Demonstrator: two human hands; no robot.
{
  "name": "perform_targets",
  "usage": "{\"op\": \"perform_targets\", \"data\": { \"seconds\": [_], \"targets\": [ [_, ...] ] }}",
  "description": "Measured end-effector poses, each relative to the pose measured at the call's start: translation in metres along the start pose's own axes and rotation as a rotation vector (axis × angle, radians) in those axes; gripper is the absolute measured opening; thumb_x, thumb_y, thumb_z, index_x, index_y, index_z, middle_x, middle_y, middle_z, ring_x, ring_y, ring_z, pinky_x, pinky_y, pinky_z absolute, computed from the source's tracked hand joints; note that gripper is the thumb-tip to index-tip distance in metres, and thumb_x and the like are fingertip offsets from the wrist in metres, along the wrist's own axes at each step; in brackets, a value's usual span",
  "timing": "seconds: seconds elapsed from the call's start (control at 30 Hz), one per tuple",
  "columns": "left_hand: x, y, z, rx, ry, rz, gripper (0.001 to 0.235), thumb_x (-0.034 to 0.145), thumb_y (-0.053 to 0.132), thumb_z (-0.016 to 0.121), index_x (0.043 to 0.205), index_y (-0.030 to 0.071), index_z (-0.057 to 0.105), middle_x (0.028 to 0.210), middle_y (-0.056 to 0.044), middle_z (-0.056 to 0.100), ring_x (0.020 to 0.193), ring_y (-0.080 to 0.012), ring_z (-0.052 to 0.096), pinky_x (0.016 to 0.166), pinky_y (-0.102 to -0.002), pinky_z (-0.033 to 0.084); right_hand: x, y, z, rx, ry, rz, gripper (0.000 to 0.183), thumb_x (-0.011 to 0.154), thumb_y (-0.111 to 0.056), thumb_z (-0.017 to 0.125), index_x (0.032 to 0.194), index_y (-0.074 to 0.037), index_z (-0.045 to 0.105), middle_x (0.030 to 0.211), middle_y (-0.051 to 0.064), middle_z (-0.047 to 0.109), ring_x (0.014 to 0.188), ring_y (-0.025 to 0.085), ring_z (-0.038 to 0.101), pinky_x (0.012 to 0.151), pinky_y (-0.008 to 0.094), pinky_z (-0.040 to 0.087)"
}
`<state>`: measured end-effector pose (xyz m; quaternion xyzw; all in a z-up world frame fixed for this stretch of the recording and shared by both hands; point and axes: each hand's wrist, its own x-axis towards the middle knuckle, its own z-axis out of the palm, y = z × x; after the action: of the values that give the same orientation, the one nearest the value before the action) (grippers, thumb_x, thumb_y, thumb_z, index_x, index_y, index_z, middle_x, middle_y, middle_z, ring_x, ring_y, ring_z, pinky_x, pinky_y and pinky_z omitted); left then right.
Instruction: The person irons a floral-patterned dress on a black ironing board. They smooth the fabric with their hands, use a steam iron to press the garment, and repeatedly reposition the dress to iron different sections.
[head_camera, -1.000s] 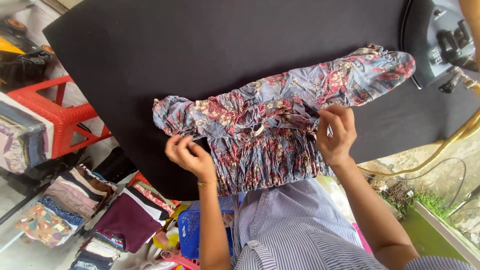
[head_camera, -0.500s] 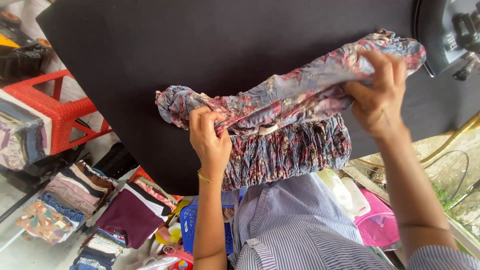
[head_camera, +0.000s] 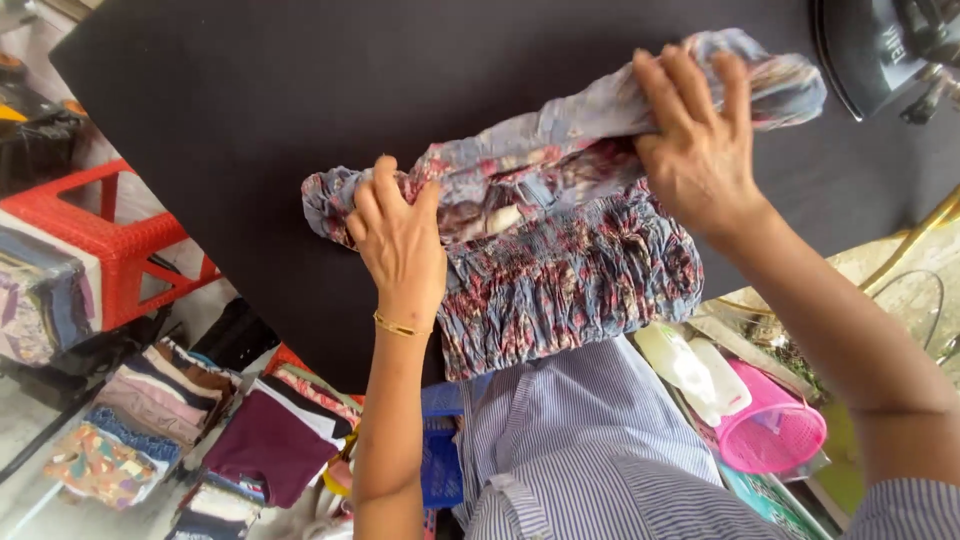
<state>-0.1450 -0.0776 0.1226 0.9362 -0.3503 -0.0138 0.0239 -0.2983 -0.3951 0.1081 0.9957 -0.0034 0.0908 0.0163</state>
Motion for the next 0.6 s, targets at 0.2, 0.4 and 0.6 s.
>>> {"op": "perform_targets", "data": {
  "seconds": [0.2, 0.4, 0.6],
  "targets": [
    [-0.024, 0.001, -0.025, -0.24, -0.064, -0.145, 0.026, 0.089, -0.019, 0.063, 0.101, 0.001, 0.074, 0.123, -0.016, 0.048, 0.095, -0.0383, 0.059, 0.048, -0.048, 0.06, -0.031, -0.037, -0.045, 0.255, 0.232, 0.013, 0.027, 0.09, 0.008, 0.06, 0.067, -0.003, 0.05, 0.122, 0.025, 0.079, 0.107, 0.046, 0.071, 0.095, 0.06, 0.044],
    [-0.057, -0.022, -0.002, -0.609, -0.107, -0.265, 0.023, 0.095, -0.018, 0.058, 0.087, -0.003, 0.073, 0.129, -0.017, 0.059, 0.113, -0.0456, 0.066, 0.085, -0.051, 0.065, -0.119, -0.135, -0.018, 0.193, -0.349, 0.17, 0.015, 0.09, -0.019, 0.061, 0.076, -0.021, 0.066, 0.098, 0.003, 0.061, 0.061, 0.025, 0.067, 0.051, 0.043, 0.052],
    [-0.075, -0.025, -0.024, -0.752, -0.038, -0.084, 0.029, 0.091, -0.026, 0.058, 0.087, -0.001, 0.073, 0.13, -0.015, 0.059, 0.129, -0.0421, 0.059, 0.098, -0.045, 0.062, -0.058, -0.152, -0.078, 0.555, -0.169, 0.089, 0.005, 0.092, -0.017, 0.073, 0.096, -0.015, 0.073, 0.137, 0.015, 0.064, 0.112, 0.039, 0.069, 0.083, 0.048, 0.053]
  ]
}}
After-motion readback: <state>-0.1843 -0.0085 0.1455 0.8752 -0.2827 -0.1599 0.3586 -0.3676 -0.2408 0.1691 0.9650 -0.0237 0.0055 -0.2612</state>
